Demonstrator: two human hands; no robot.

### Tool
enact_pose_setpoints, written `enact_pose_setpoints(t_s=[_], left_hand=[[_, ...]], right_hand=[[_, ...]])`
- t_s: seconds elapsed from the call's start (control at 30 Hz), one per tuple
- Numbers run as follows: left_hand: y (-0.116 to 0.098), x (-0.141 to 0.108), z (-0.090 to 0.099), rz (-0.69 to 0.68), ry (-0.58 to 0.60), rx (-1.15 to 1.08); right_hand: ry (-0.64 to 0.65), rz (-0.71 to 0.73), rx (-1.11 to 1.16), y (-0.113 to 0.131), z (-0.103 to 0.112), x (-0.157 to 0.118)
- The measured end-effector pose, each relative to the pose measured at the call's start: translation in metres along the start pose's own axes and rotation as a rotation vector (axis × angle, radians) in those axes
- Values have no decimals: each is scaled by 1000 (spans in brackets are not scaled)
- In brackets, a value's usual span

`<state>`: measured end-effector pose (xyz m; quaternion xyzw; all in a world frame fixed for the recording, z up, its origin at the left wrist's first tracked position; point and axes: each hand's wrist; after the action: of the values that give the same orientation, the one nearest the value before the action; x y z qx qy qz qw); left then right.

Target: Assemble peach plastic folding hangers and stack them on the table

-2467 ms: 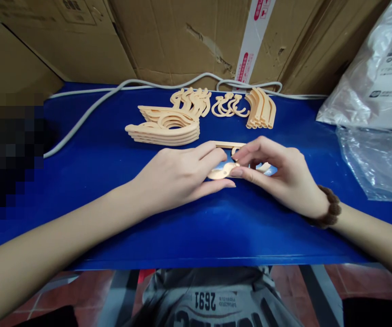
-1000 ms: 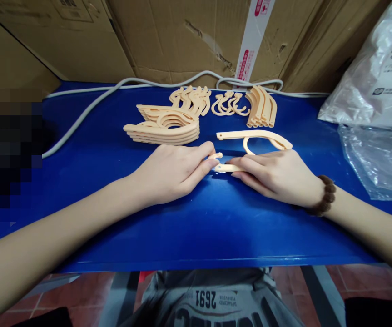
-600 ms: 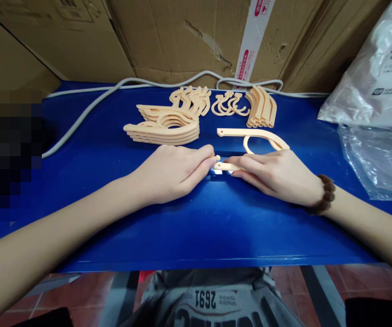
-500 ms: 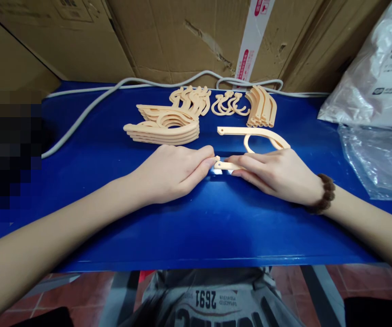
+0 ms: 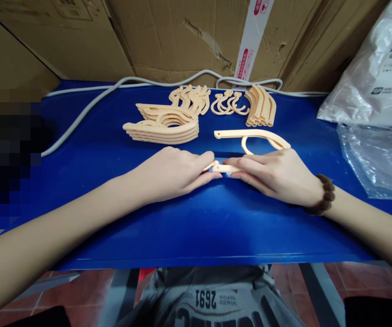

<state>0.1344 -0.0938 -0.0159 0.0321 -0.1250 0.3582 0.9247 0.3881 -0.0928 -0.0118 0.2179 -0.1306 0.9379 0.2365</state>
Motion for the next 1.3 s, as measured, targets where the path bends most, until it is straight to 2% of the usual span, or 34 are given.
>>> enact_pose_setpoints(t_s=[0.1,0.27,0.37,0.57,1.0,1.3], left_hand=[[-4,-1,-2,-53,-32,131],[-6,-2,-3,-99,-80,226],[-5,-1,-1,-66,-37,189],[-4,1,3,49,80,25],[-4,0,1,103,-33,-24],[-6,2,4,39,26,71]], right_hand=[[-12,11,1,0,-1,0],[5,-14,80,-2,-1,1],[23,-37,97,-2,0,1],[18,18,23,-1,3,1],[11,7,-3,-3,1,1],[31,-26,29,-1,1,2]])
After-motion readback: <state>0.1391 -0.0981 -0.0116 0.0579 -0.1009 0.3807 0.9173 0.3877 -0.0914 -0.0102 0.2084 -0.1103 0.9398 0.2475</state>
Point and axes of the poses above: each hand's wrist, its own x-axis towards the middle knuckle, its own z-axis out of the back of the hand, y = z × x, and after that the axes turned 10 degrees about -y, right-handed
